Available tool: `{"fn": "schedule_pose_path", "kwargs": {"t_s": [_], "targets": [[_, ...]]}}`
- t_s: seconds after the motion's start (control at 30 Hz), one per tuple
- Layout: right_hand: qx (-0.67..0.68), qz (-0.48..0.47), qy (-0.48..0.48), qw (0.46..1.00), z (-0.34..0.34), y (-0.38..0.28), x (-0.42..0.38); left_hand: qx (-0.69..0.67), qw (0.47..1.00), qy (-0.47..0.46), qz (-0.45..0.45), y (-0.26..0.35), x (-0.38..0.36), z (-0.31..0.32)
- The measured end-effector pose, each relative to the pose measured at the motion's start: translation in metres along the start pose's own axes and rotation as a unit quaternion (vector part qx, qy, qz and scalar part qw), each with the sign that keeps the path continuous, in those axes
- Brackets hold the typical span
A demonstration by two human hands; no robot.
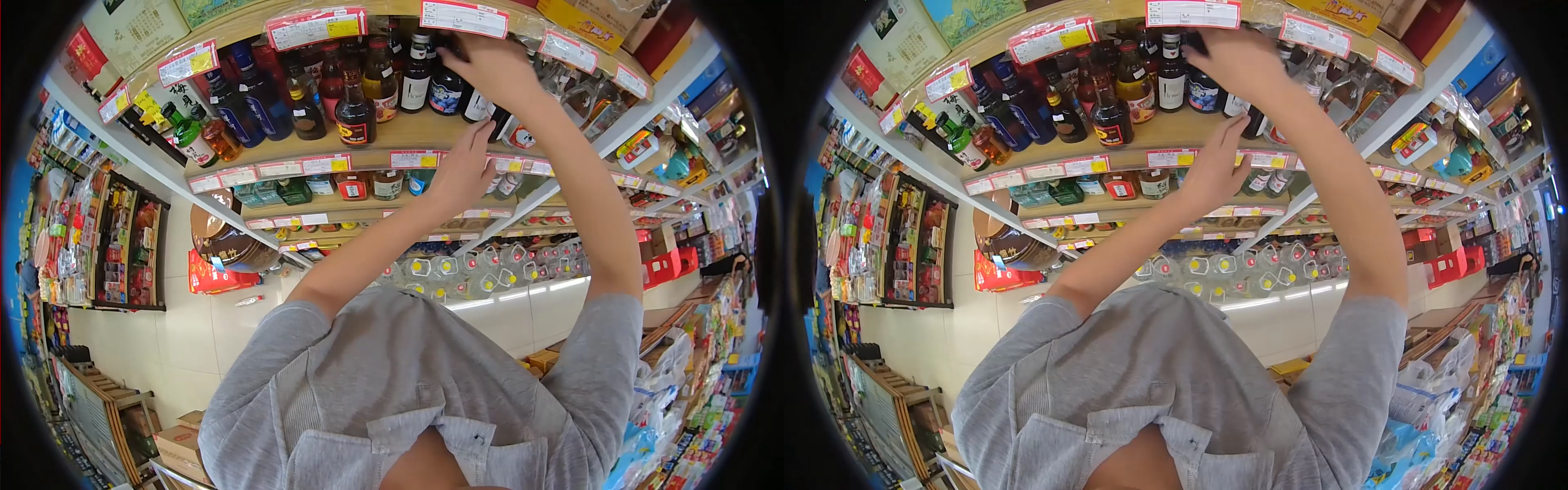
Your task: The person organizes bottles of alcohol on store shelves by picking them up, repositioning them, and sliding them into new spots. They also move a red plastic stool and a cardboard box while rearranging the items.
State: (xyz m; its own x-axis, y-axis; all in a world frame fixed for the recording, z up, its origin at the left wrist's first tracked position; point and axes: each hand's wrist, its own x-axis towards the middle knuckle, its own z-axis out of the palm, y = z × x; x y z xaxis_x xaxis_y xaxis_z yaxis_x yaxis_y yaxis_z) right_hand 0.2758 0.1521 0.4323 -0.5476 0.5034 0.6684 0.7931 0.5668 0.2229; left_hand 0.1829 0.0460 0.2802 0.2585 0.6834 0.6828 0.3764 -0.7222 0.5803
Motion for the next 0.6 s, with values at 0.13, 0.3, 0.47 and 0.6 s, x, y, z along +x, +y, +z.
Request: {"fn": "schedule_pose_path", "kwargs": {"t_s": [0.13, 0.3, 0.47, 0.6], "targets": [[0.033, 0.05, -0.08, 0.995, 0.017, -0.023, 0.041, -0.009, 0.999, -0.016, -0.034, 0.001, -0.005, -0.004], [0.12, 0.138, -0.243, 0.953, 0.044, -0.016, 0.06, -0.021, 0.999, 0.034, 0.007, -0.008, -0.015, -0.035], [0.234, 0.114, -0.151, 0.953, 0.044, 0.013, 0.028, 0.144, 0.957, 0.252, 0.009, -0.018, -0.039, -0.127], [0.215, 0.18, -0.267, 0.922, -0.012, 0.009, 0.021, 0.197, 0.95, 0.237, -0.056, -0.033, -0.022, -0.181]]}}
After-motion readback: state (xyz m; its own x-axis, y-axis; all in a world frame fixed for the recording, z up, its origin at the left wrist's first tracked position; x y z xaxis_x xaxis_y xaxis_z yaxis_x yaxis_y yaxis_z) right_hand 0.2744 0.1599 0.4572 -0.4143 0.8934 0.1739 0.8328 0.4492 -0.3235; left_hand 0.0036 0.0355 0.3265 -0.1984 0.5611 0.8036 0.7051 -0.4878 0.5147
